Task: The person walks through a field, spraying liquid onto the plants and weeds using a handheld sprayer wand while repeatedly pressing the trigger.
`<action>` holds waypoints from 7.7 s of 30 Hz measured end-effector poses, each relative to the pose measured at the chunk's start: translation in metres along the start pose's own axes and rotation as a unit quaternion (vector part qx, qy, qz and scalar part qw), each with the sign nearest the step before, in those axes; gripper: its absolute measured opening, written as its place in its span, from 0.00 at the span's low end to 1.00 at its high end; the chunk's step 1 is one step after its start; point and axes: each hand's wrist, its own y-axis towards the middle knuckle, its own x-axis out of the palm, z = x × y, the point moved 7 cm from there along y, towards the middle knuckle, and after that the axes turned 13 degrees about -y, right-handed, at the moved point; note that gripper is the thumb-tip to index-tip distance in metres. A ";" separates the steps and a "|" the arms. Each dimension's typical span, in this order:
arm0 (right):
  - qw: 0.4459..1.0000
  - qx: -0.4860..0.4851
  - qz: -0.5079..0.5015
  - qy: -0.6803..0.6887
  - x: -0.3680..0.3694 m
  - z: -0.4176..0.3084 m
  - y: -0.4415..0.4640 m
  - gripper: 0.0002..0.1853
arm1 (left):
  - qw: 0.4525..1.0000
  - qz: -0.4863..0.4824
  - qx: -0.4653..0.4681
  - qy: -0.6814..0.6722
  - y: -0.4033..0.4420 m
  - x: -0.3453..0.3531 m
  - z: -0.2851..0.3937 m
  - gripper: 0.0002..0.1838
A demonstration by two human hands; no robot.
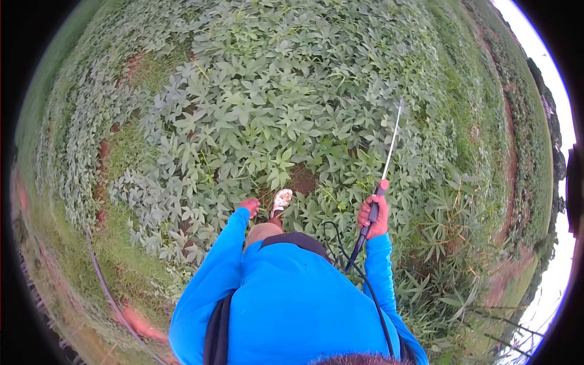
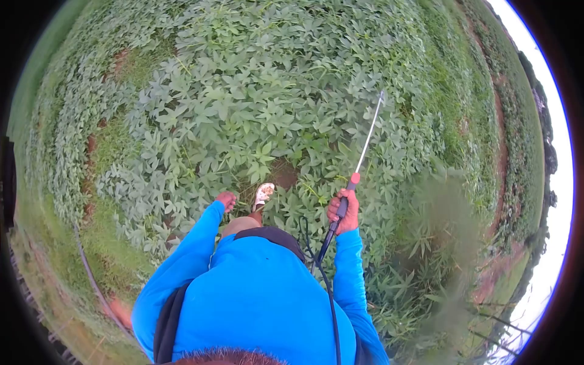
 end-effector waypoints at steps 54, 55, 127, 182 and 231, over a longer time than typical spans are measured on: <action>0.995 -0.094 -0.031 0.000 0.088 -0.269 0.228 0.12 | 0.997 -0.041 -0.026 0.064 0.122 0.052 0.193 0.11; 0.995 -0.084 -0.046 0.009 0.096 -0.286 0.241 0.11 | 0.997 -0.042 -0.024 0.065 0.130 0.063 0.215 0.11; 0.975 0.074 -0.211 0.012 0.307 -0.552 0.559 0.10 | 0.998 0.000 0.042 -0.056 0.345 0.183 0.645 0.10; 0.907 0.177 -0.381 0.033 0.535 -0.858 0.897 0.11 | 0.996 0.039 0.070 0.037 0.513 0.259 1.162 0.12; 0.946 0.146 -0.258 -0.130 0.564 -1.028 1.041 0.10 | 0.968 -0.012 0.113 0.224 0.640 0.368 1.360 0.15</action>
